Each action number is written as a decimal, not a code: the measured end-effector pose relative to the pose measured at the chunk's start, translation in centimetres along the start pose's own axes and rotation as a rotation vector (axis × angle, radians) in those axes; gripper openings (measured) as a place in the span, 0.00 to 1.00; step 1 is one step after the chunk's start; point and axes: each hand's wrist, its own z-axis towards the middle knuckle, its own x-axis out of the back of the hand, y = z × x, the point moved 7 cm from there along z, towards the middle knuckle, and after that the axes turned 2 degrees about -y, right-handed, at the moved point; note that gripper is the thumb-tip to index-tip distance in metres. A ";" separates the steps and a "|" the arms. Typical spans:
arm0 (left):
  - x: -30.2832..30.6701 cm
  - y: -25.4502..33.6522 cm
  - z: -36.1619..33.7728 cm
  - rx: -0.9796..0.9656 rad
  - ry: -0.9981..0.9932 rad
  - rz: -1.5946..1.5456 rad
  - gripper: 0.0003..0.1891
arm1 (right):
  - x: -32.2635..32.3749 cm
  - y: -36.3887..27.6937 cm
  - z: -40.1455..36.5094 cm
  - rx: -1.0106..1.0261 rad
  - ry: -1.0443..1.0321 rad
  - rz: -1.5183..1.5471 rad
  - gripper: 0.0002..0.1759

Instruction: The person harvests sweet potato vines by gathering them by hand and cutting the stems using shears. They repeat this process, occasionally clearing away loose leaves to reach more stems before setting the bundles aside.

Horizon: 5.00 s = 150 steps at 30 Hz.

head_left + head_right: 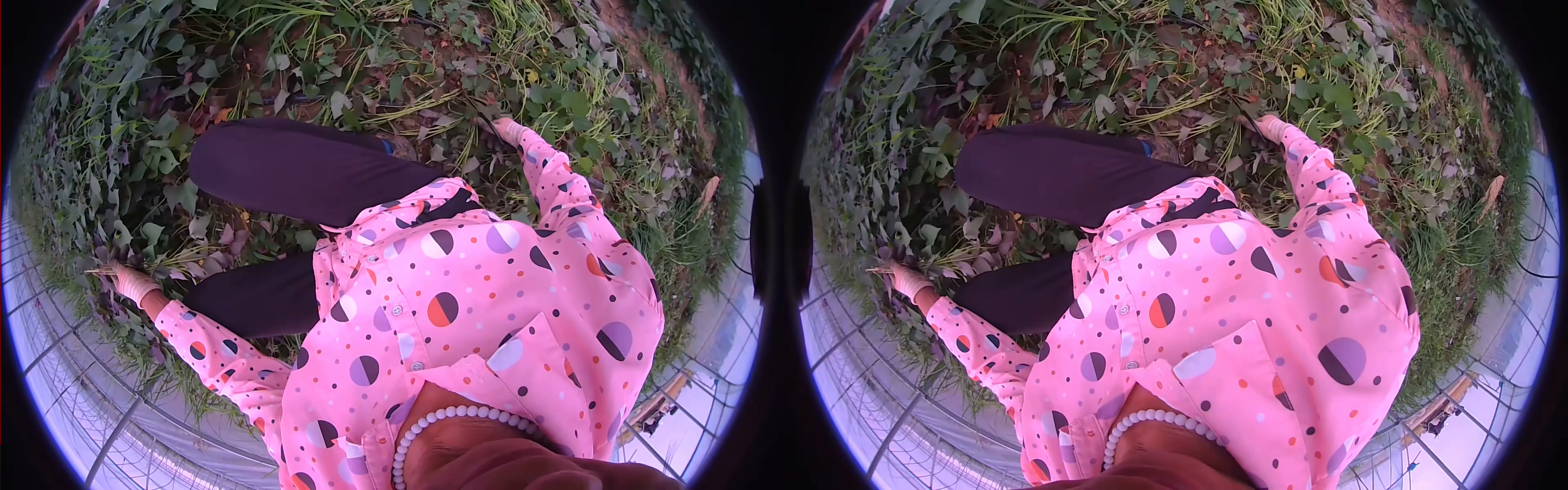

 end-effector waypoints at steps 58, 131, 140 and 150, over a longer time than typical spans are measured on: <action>-3.5 1.0 -2.8 0.005 -0.108 -0.038 0.18 | -3.2 -1.2 0.8 0.217 -0.334 0.799 0.31; -18.4 10.4 -17.1 -0.344 -0.819 -0.090 0.24 | -23.3 -48.1 -28.9 1.472 -0.153 0.294 0.17; -7.8 9.6 -11.2 -0.328 -0.070 -0.268 0.16 | -29.0 -48.0 -28.2 1.434 -0.270 0.281 0.17; 9.7 5.9 -8.3 -0.302 0.599 0.500 0.26 | -8.2 -35.4 -8.5 0.993 0.369 0.123 0.18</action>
